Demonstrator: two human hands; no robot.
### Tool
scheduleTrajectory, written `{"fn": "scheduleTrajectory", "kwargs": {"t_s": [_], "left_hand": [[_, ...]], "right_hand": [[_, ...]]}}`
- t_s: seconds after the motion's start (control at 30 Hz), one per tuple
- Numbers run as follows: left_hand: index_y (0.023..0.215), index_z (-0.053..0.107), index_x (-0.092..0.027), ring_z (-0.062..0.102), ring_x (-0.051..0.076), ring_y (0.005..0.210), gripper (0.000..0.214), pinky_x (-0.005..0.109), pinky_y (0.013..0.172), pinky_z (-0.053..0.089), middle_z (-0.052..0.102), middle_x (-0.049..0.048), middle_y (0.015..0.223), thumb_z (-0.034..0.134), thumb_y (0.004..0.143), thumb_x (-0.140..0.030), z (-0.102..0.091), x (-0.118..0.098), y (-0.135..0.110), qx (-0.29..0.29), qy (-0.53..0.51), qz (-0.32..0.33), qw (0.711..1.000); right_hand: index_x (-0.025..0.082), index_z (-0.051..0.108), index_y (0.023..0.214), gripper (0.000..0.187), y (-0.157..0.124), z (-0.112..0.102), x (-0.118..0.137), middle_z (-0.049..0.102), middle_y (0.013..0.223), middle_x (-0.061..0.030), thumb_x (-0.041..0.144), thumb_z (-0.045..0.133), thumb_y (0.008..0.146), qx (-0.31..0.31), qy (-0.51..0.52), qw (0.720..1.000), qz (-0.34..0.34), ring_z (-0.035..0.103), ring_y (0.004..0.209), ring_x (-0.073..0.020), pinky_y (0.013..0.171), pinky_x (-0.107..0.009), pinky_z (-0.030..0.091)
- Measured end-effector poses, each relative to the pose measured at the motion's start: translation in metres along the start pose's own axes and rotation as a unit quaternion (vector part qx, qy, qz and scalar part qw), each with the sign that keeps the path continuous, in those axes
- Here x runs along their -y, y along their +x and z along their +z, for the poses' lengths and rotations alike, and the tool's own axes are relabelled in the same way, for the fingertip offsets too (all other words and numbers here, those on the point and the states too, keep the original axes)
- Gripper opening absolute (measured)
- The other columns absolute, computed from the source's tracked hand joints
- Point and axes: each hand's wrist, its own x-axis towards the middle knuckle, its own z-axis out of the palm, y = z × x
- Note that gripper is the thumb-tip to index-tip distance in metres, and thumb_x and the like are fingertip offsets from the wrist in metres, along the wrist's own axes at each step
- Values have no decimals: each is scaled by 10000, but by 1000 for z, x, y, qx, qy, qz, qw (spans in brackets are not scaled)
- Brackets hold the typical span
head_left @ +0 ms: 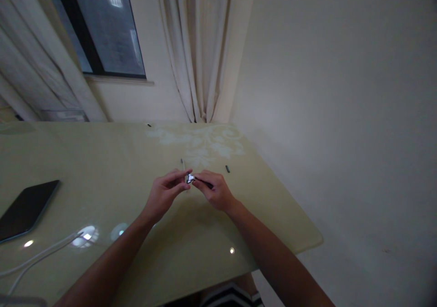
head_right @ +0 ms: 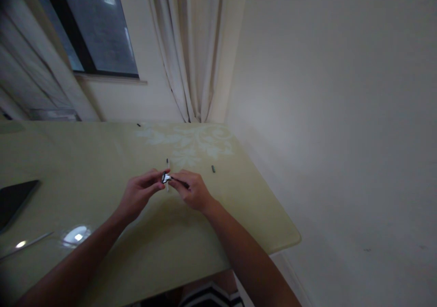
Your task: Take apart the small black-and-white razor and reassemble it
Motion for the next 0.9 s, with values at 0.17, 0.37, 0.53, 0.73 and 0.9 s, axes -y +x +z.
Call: {"fn": "scheduleTrajectory", "kwargs": {"t_s": [0.17,0.37,0.53,0.73,0.9], "left_hand": [[1081,834,-258,579,131,717,350,246,678,482,617,-14,751,853,735,-311,-2,-1,0,5,19,-1,1000],[1153,809,-248,598,147,757,388,264,714,499,661,8,822,822,784,-368,-4,-1,1,31,49,-7,998],[1288,733,-240,611,150,762,553,264,704,501,699,26,897,840,774,-411,-5,5,1,51,53,-31,997],[1168,760,-211,652,179,827,454,271,712,517,729,40,904,834,771,-418,-2,5,1,27,39,-33,998],[1132,762,-218,652,173,823,427,271,724,531,739,37,913,841,765,-421,1,2,0,14,-3,-39,999]], "right_hand": [[192,791,968,301,0,1,-4,665,773,-34,454,643,989,4,38,999,14,562,684,-152,677,-277,450],[183,793,902,332,2,-2,-7,643,712,-19,495,686,942,-1,55,997,53,540,646,-145,626,-267,421],[183,796,912,309,4,-2,-6,689,754,-33,472,691,936,-23,58,995,80,591,697,-158,651,-262,440],[188,809,940,252,3,1,-4,736,834,-47,422,718,919,-35,54,996,58,626,736,-162,691,-272,461],[185,808,904,281,4,1,1,700,751,-32,453,726,905,-44,99,990,88,585,663,-147,631,-266,439]]}}
